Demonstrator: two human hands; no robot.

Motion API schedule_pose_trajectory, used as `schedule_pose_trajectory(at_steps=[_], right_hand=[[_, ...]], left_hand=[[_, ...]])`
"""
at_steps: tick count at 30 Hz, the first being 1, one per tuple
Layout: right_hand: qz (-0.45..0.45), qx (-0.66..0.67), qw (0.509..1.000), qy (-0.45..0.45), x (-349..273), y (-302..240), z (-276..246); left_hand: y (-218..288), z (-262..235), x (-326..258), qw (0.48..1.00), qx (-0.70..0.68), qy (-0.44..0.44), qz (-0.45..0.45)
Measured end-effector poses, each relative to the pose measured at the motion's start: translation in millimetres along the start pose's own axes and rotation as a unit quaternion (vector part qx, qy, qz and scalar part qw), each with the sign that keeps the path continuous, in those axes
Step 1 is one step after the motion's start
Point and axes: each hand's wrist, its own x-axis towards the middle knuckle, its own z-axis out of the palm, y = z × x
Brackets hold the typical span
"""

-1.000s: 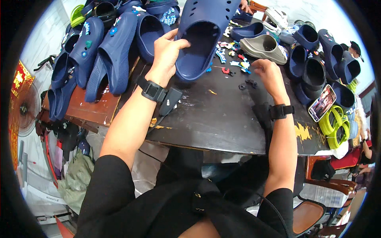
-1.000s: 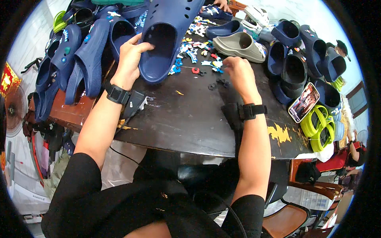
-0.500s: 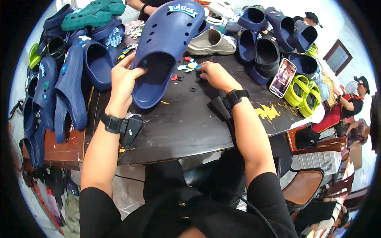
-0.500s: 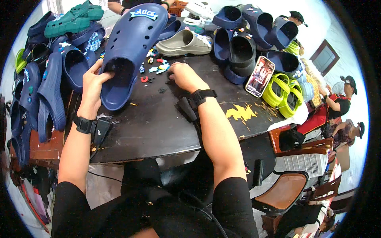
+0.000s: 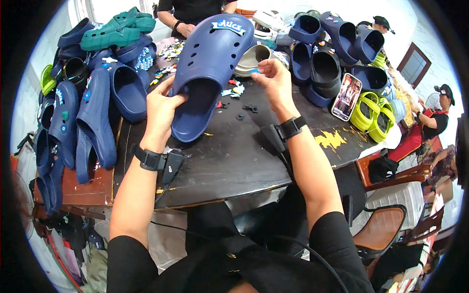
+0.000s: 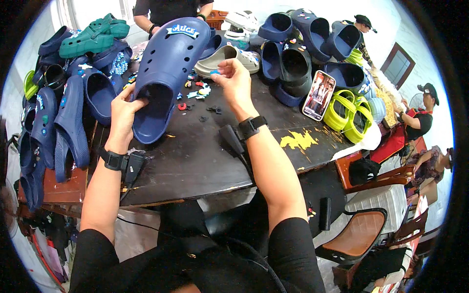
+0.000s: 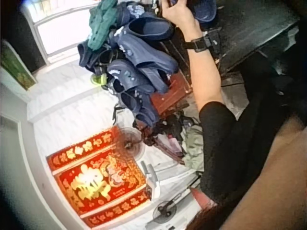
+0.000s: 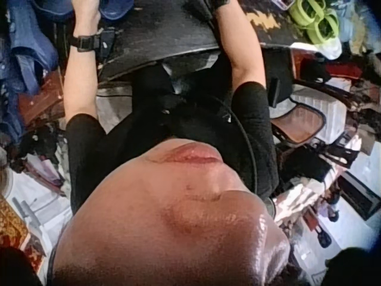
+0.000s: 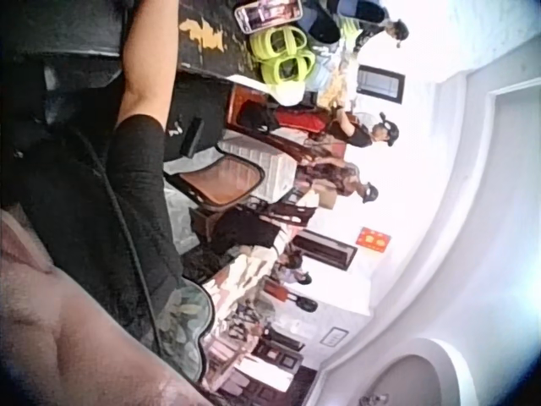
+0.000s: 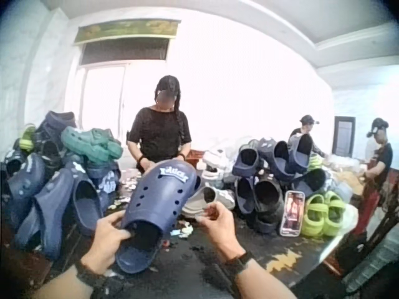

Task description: Insert various decorative charms into the holes of plastic clogs.

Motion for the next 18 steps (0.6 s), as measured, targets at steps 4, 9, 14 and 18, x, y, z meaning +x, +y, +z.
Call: schedule_pose_trajectory(at_steps=[4,9,14,18], right_hand=[[0.025,0.132,0.991,0.003,0.3,-0.4,-2.6],[0.020,0.257,0.966,-0.010,-0.4,-12.1,0.9],[0.045,0.295,0.954,-0.038,-7.5,-25.3,3.5],[0.034,0.292,0.954,-0.051,-10.5,-28.5,5.6]], left_hand=[[-0.9,-0.2,-1.1,1.000,0.015,0.006,0.007],[1.4,-5.2,2.1,0.999,0.036,-0.002,0.016],[5.6,-8.6,2.4,0.999,0.033,-0.028,-0.005],[7.5,-4.6,1.6,0.998,0.040,-0.039,0.003]])
